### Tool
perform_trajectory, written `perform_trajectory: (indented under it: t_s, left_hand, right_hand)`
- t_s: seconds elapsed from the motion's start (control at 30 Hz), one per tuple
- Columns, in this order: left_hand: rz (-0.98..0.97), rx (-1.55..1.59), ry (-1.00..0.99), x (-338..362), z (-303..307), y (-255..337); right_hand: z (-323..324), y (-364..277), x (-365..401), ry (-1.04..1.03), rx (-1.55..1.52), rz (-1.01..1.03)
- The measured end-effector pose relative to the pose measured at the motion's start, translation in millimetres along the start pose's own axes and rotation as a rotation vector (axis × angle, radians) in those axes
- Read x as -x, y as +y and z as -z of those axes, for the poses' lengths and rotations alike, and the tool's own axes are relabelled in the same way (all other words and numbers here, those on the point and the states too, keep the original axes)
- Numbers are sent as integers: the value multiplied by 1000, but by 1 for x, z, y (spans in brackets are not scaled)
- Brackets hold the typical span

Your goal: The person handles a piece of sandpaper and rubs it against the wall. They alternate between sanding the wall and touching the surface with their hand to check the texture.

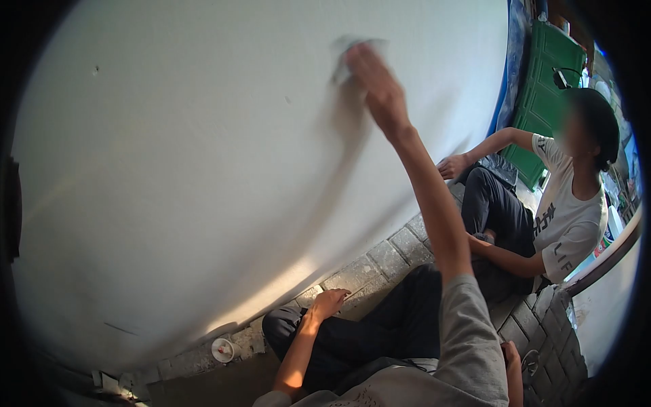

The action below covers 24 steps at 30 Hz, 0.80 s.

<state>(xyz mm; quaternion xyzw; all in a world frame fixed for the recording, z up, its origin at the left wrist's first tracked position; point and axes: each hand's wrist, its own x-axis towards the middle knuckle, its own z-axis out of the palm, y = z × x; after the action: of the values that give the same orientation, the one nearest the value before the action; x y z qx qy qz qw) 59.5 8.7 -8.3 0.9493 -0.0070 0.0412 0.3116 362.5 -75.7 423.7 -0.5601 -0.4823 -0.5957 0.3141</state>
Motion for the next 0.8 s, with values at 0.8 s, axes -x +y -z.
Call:
perform_trajectory:
  t_s: [0.8]
  left_hand:
    - [29,31,-6,-4,-8,-8]
  right_hand:
    - [-13,-97,26,-107,-169,313]
